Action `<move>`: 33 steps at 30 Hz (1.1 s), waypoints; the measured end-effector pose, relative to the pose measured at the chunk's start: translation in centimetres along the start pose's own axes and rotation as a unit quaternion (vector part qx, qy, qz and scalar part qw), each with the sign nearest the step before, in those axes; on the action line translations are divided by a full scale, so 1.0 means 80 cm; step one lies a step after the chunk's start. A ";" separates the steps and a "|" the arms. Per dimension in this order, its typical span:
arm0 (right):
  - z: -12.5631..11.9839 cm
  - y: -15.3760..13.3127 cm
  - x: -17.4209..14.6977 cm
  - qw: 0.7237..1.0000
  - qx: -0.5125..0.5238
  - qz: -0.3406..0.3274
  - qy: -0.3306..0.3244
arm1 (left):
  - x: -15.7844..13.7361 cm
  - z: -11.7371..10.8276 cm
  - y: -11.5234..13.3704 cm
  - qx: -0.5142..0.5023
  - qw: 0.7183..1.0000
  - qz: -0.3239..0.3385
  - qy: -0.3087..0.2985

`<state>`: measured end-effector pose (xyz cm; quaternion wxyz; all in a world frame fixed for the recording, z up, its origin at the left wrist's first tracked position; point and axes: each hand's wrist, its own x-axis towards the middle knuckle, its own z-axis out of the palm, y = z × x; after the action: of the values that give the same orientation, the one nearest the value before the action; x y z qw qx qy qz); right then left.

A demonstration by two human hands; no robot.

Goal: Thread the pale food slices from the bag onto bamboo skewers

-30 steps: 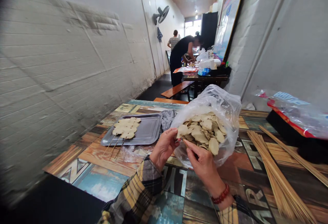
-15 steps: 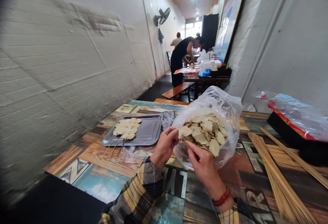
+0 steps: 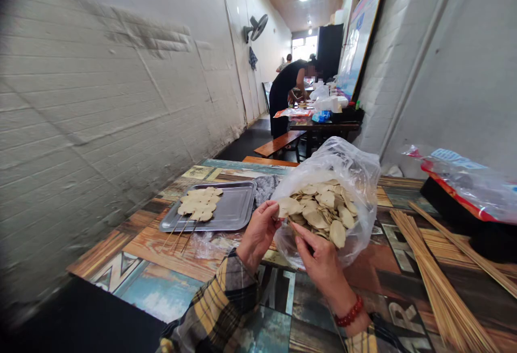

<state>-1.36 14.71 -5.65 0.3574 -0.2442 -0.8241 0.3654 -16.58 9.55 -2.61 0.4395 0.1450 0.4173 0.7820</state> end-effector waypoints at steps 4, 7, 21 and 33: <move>-0.001 -0.001 0.001 1.000 -0.008 -0.005 -0.001 | -0.001 0.001 0.001 0.012 1.000 0.007 -0.011; -0.002 -0.002 0.001 1.000 -0.007 -0.007 -0.003 | -0.002 0.002 0.001 0.025 1.000 -0.001 -0.011; -0.001 -0.002 0.001 1.000 0.003 0.011 0.013 | -0.001 0.004 -0.002 0.117 0.989 0.089 -0.017; -0.006 -0.011 0.002 0.999 0.024 0.020 0.005 | -0.001 0.002 0.001 0.164 0.979 0.118 -0.029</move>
<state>-1.27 14.49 -4.68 0.3601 -0.2538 -0.8082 0.3909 -16.51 9.55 -2.43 0.3265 0.2854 0.5072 0.7448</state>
